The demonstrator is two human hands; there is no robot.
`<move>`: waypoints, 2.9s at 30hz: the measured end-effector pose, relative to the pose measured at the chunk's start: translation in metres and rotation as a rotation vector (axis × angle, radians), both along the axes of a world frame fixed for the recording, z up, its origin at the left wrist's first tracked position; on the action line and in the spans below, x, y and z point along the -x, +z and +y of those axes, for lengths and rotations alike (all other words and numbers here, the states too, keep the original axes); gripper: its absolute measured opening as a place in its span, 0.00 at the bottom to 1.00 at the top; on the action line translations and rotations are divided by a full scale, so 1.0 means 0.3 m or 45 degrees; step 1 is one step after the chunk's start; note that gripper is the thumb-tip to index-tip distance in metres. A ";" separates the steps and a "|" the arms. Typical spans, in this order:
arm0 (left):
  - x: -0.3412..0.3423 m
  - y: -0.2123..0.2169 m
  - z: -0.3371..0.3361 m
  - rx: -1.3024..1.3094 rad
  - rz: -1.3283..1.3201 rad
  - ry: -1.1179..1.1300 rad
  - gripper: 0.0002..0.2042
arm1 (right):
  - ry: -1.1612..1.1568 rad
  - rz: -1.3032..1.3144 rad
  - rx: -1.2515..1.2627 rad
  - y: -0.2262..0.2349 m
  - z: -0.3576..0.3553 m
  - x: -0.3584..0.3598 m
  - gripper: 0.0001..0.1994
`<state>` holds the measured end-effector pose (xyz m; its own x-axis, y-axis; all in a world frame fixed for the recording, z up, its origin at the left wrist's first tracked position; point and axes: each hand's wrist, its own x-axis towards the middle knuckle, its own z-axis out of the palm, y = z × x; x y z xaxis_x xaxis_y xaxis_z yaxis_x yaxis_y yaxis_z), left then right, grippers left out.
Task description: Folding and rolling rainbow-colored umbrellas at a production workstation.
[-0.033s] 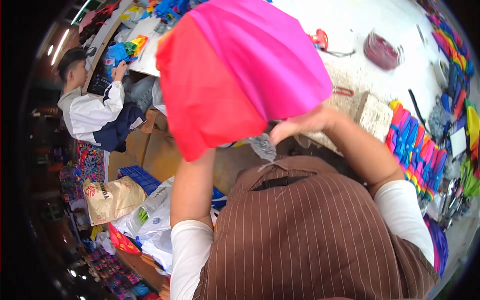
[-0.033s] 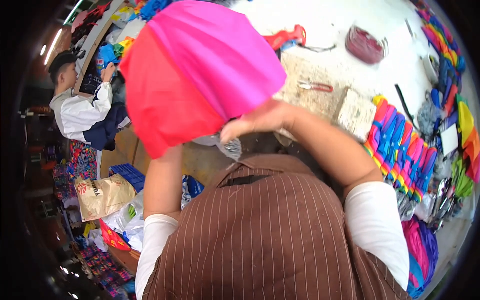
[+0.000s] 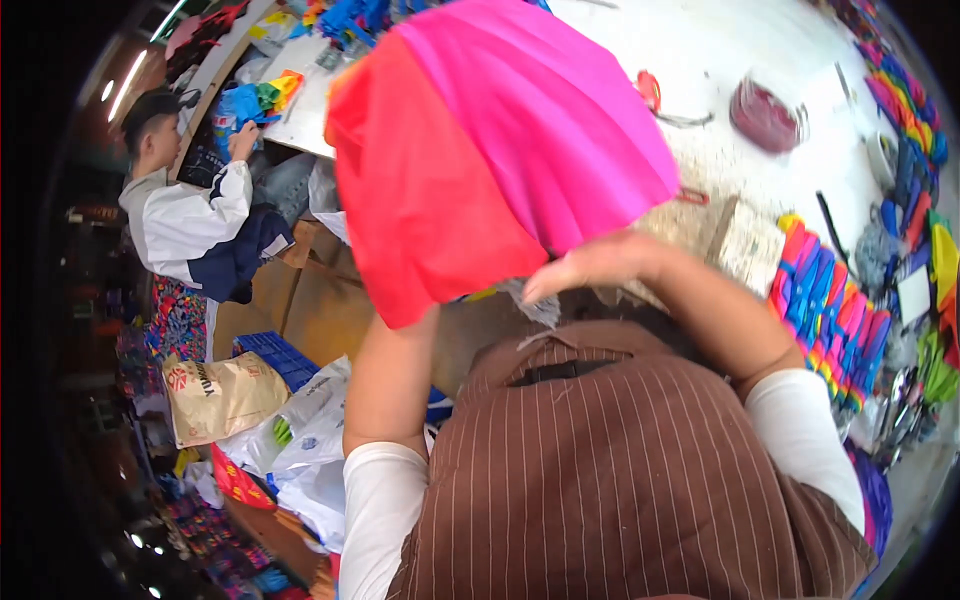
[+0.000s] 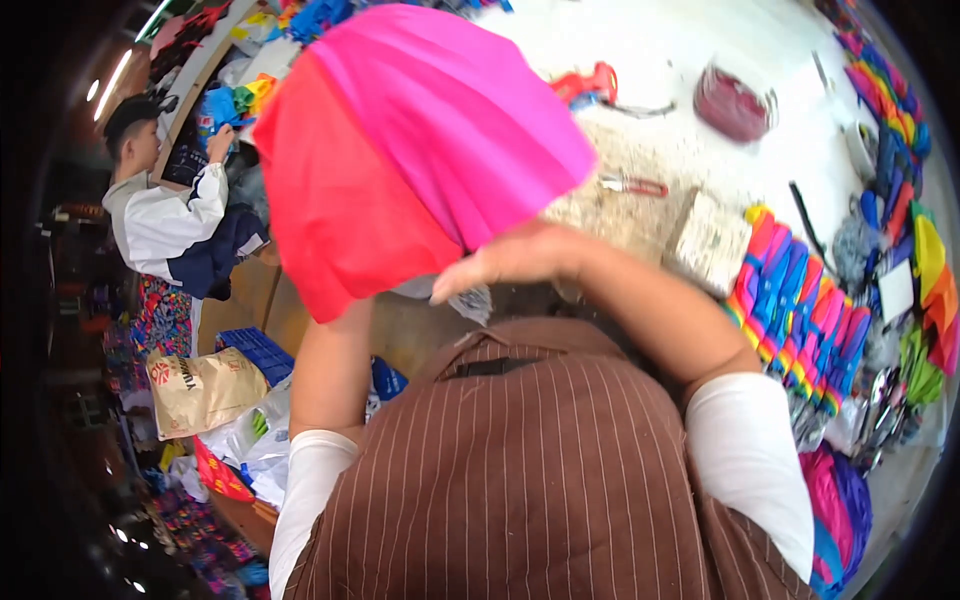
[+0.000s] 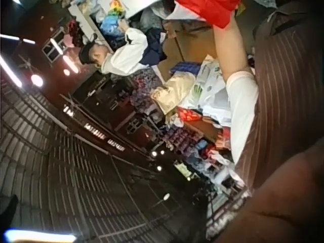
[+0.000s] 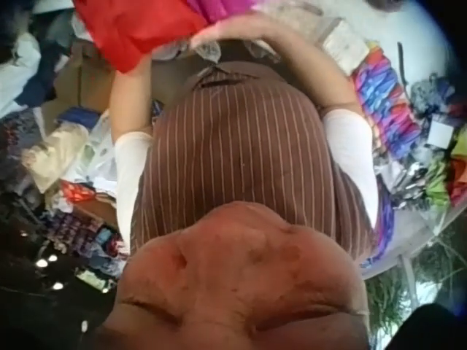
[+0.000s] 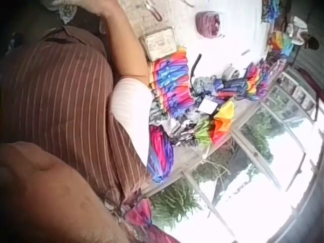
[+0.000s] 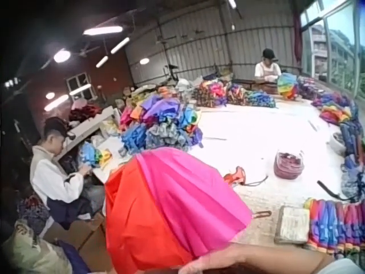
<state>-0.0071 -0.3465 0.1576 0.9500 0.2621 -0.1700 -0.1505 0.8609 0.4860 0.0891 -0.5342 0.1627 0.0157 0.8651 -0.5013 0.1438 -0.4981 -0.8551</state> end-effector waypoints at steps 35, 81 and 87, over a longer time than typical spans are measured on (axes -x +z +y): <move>0.293 0.103 0.055 -1.481 0.411 0.314 0.07 | -1.244 0.481 -0.347 -0.276 -0.377 -0.129 0.23; 0.198 0.425 -0.106 -1.354 -0.769 -0.281 0.38 | -0.542 -0.553 -1.008 -0.039 -0.102 0.000 0.18; 0.206 0.345 0.011 -2.173 0.132 -0.293 0.19 | -0.545 -1.816 -0.588 -0.207 -0.292 -0.124 0.16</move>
